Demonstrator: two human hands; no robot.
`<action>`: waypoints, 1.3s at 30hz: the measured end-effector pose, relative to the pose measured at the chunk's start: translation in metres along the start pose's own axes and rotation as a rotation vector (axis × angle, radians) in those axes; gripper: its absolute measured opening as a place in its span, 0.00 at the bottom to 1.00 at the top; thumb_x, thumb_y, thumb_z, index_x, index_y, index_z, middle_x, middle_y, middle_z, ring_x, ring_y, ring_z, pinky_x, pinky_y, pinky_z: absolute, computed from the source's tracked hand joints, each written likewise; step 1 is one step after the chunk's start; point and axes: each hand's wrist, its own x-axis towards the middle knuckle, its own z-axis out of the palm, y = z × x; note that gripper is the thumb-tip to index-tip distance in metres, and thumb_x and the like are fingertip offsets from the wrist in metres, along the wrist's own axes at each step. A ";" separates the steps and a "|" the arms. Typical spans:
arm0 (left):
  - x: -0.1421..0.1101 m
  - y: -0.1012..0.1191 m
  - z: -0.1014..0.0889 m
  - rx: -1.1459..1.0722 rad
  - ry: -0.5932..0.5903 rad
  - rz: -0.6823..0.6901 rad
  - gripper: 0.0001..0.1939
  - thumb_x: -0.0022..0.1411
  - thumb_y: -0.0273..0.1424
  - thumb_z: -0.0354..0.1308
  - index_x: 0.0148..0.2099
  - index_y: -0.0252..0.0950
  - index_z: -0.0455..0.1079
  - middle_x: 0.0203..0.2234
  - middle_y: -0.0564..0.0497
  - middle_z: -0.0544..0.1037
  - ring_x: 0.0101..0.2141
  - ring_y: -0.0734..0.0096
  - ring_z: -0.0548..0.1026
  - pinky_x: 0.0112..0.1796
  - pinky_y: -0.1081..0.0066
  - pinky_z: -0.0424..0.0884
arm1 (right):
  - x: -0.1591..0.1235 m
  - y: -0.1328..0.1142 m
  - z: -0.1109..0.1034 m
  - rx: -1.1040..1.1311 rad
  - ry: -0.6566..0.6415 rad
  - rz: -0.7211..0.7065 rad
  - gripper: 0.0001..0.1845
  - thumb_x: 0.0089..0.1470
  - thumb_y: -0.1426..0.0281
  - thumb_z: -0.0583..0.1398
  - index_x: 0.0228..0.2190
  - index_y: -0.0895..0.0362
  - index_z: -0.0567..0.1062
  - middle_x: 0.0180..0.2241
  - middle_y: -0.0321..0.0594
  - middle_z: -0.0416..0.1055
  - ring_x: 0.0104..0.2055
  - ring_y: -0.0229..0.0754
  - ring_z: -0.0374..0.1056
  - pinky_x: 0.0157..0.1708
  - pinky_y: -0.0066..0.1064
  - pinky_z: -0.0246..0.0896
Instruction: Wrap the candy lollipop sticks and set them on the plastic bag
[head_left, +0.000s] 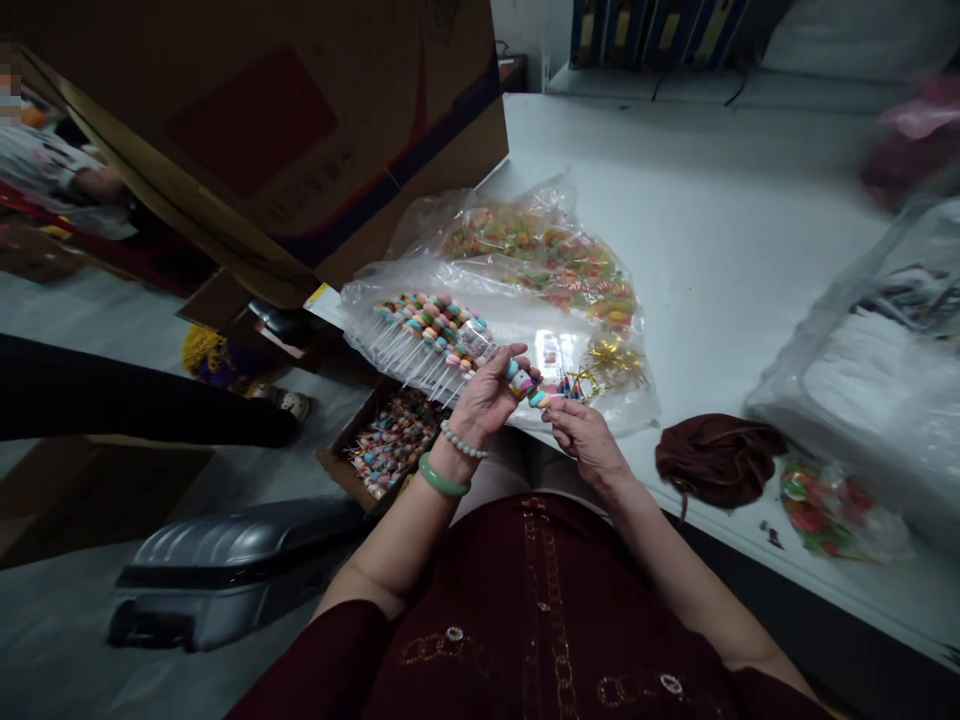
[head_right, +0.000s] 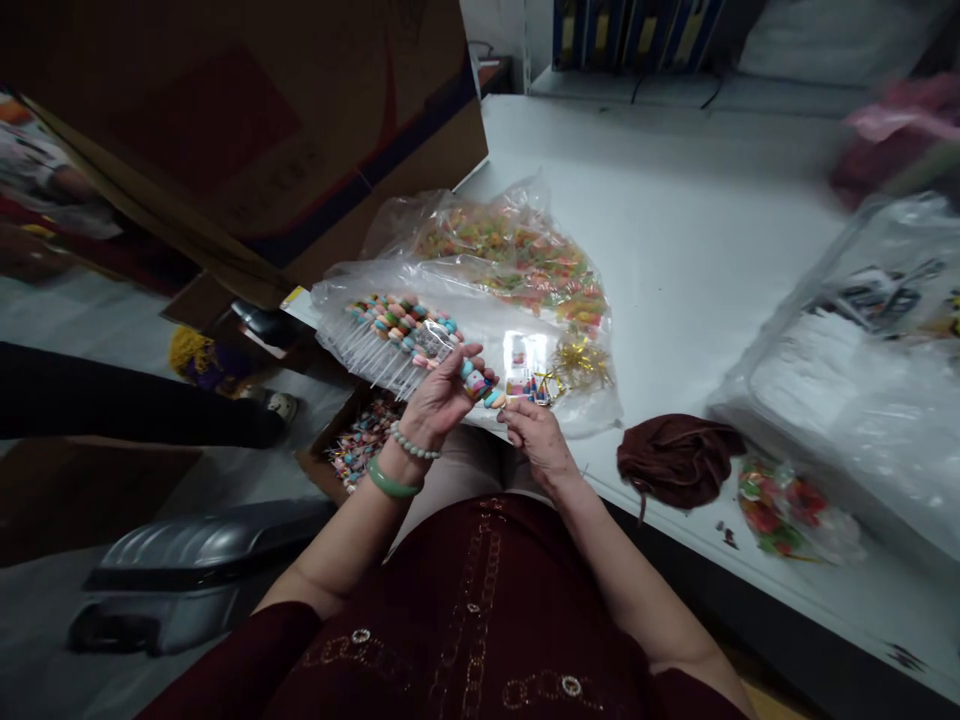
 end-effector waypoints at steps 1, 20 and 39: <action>0.001 -0.004 0.002 -0.003 0.016 0.027 0.11 0.58 0.35 0.65 0.36 0.34 0.70 0.22 0.55 0.72 0.27 0.72 0.75 0.40 0.65 0.73 | 0.000 0.001 0.002 -0.078 0.029 -0.053 0.12 0.46 0.59 0.63 0.24 0.56 0.72 0.16 0.28 0.56 0.17 0.31 0.48 0.17 0.26 0.39; -0.003 -0.020 -0.003 -0.046 0.130 0.034 0.14 0.59 0.39 0.64 0.33 0.34 0.67 0.24 0.54 0.74 0.32 0.69 0.77 0.41 0.66 0.72 | 0.000 0.017 0.013 -0.624 0.298 -0.447 0.15 0.55 0.65 0.57 0.43 0.53 0.76 0.25 0.36 0.74 0.25 0.39 0.67 0.29 0.29 0.61; -0.005 -0.029 -0.012 0.151 -0.088 0.024 0.15 0.52 0.32 0.69 0.39 0.33 0.70 0.35 0.48 0.78 0.38 0.70 0.77 0.46 0.67 0.70 | 0.022 0.017 0.004 -0.084 0.155 -0.254 0.12 0.51 0.64 0.60 0.36 0.55 0.78 0.16 0.27 0.59 0.18 0.32 0.53 0.19 0.25 0.47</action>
